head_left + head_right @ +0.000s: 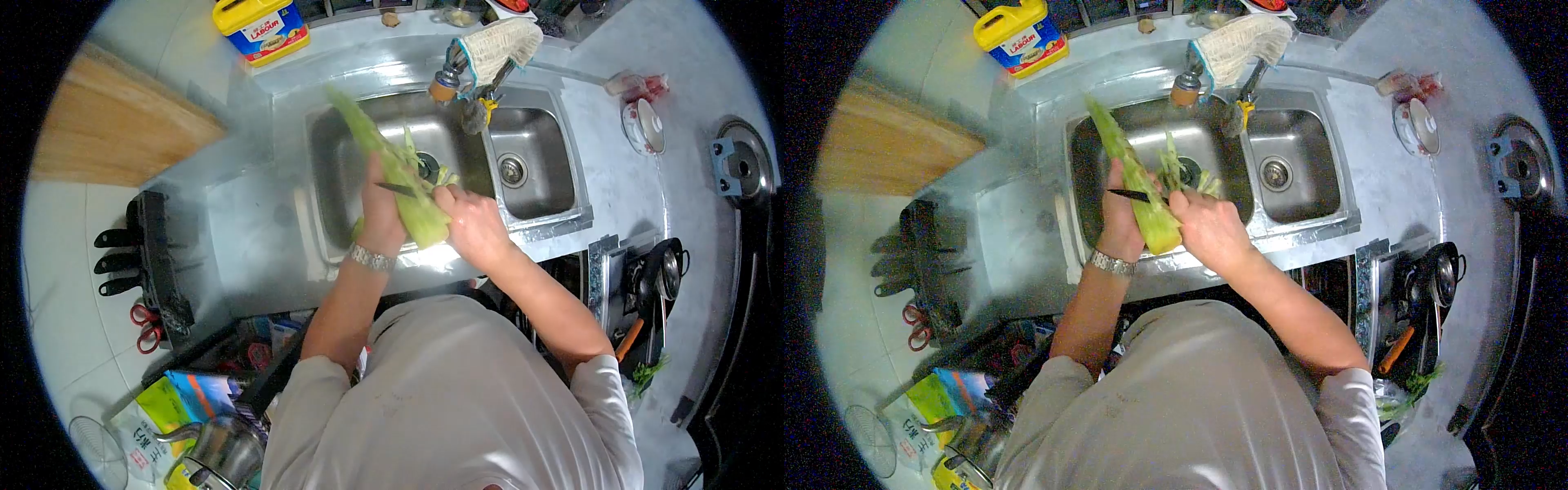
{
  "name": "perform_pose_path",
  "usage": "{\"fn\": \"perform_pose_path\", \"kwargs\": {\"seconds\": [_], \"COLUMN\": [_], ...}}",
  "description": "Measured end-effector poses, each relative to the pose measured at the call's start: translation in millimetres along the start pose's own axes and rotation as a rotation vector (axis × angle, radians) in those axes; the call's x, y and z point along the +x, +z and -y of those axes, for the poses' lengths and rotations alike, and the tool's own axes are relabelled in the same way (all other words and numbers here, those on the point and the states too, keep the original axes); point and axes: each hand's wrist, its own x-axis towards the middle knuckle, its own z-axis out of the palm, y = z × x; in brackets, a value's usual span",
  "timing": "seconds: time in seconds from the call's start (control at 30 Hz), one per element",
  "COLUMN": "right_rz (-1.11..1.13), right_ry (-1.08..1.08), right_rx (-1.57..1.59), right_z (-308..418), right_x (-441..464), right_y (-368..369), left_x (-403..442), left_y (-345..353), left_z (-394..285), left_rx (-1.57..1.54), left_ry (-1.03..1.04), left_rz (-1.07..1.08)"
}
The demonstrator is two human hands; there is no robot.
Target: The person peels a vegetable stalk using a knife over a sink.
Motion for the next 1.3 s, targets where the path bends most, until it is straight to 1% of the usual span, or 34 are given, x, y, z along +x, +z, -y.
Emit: {"fn": "perform_pose_path", "kwargs": {"seconds": [0.2, 0.23, 0.27, 0.33, 0.4, 0.47, 0.5, 0.53, 0.6, 0.63, 0.67, 0.7, 0.77, 0.83, 0.9, 0.97, 1.03, 1.1, 1.17, 1.2, 1.27, 1.3], "right_rz": [0.019, 0.019, 0.014, 0.010, 0.027, 0.047, 0.067, 0.067, 0.095, 0.096, 0.070, 0.045, 0.039, 0.029, 0.083, 0.095, 0.108, 0.068, 0.068, 0.069, 0.042, 0.015], "right_ry": [0.052, 0.051, 0.047, 0.043, -0.024, -0.001, 0.023, 0.019, 0.044, 0.041, -0.006, -0.052, -0.070, -0.092, -0.026, -0.002, 0.020, 0.007, 0.002, 0.001, -0.008, -0.020], "right_rx": [-0.006, -0.007, 0.018, 0.043, 0.142, 0.170, 0.196, 0.197, 0.040, 0.039, 0.024, 0.009, 0.010, 0.011, 0.041, 0.003, -0.039, -0.023, -0.035, -0.048, -0.045, -0.039], "right_z": [3, 2, 0, -1, 0, -6, -5, -4, 0, 0, -1, -1, -4, -4, -1, -1, -3, -5, -5, -5, -9, -10], "right_x": [8, 8, 7, 7, 9, 5, 7, 7, 7, 7, 7, 6, 6, 7, 9, 14, 17, 16, 18, 19, 21, 21], "right_y": [2, 3, 5, 5, 3, 14, 14, 11, 1, -2, -4, -5, -1, 0, 1, 5, 10, 12, 12, 12, 15, 16], "left_x": [4, 6, 7, 7, 3, -7, -4, 1, 3, 2, 2, -1, -7, -3, -2, -7, -10, -10, -6, -6, -4, -2], "left_y": [13, 14, 13, 10, 14, 26, 21, 11, 2, 0, -2, 1, 6, -4, -5, 3, 8, 6, -3, -3, 0, -2], "left_z": [-7, -6, -5, -4, -5, -7, -8, -9, -9, -8, -8, -9, -10, -9, -7, -1, -2, 0, 0, -1, 2, 2], "left_rx": [-0.008, -0.004, 0.001, -0.002, -0.007, 0.065, 0.063, 0.045, 0.028, 0.007, -0.014, -0.014, 0.018, 0.036, 0.054, -0.018, -0.013, -0.014, -0.037, -0.036, -0.017, -0.017], "left_ry": [-0.001, 0.023, 0.048, 0.038, 0.034, 0.066, 0.070, 0.037, 0.004, 0.019, 0.033, 0.034, -0.008, -0.012, -0.018, -0.053, -0.045, -0.038, -0.104, -0.104, 0.009, 0.008], "left_rz": [-0.097, -0.134, -0.170, -0.153, -0.139, -0.194, -0.194, -0.168, -0.143, -0.071, 0.001, 0.000, -0.020, -0.011, -0.002, -0.093, -0.061, -0.033, -0.016, -0.017, 0.029, 0.029]}}
